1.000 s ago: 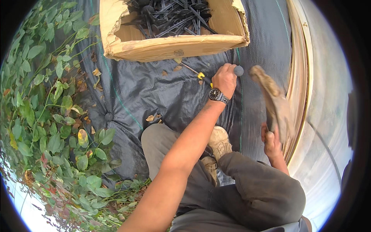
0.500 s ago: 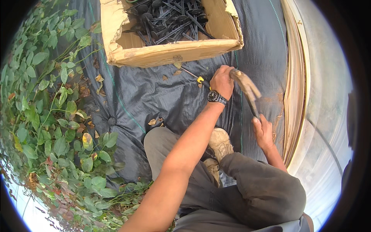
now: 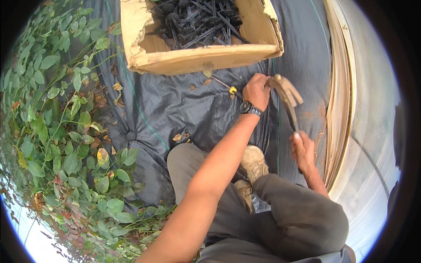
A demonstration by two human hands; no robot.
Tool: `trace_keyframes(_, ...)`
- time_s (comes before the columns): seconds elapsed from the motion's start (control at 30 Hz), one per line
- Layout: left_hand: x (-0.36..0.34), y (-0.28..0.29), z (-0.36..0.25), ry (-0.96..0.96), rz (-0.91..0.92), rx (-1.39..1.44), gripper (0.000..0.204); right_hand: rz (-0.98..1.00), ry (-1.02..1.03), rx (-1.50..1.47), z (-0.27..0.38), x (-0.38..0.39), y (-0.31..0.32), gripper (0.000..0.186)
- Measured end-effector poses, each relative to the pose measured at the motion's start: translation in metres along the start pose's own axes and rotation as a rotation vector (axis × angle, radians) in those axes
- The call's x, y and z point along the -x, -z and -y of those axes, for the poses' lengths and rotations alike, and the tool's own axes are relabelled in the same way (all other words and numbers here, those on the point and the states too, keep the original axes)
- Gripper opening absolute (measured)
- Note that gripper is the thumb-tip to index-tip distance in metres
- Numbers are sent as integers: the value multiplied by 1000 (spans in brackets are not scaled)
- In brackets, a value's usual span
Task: The person secures a black tarp over plants in a greenhouse by hammering nails into the ground. They use a hammer and a screwdriver to drive nails from a cardboard box, occasionally adjusting the tarp and moving plants aside to reach the edges.
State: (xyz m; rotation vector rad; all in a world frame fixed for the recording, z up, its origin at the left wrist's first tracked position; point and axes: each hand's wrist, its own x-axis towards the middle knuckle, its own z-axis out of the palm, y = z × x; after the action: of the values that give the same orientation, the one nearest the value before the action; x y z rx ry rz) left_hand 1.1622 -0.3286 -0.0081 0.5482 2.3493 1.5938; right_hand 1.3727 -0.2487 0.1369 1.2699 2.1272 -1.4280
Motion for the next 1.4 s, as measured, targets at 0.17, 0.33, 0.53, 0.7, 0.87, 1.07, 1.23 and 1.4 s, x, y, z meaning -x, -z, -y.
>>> trace_keyframes(0.17, 1, 1, -1, -23, -52, 3, 6, -30, 389, -112, 19, 11, 9, 56)
trace_keyframes(0.33, -1, -5, -5, 21, -27, 20, 7, -80, 168, 229, -19, -23, -10, 49)
trace_keyframes(0.53, 5, -1, 1, 29, 22, 9, 13, -28, 223, -225, 23, 8, -3, 47)
trace_keyframes(0.7, 0, -5, -2, 0, -41, 50, 11, -40, 36, 67, -19, -17, -21, 43)
trace_keyframes(0.87, 1, -2, 7, -14, -42, -40, 12, -28, -28, -204, 13, -7, -17, 46)
trace_keyframes(1.07, 3, -7, -5, 14, -15, 29, 15, -57, 88, -140, -19, -6, -25, 47)
trace_keyframes(1.23, -6, -3, 4, 19, 21, 14, 17, -15, -78, -208, -10, -20, -25, 47)
trace_keyframes(1.4, -3, 5, 9, -107, 70, 5, 26, -71, 171, -243, 2, 5, -16, 47)
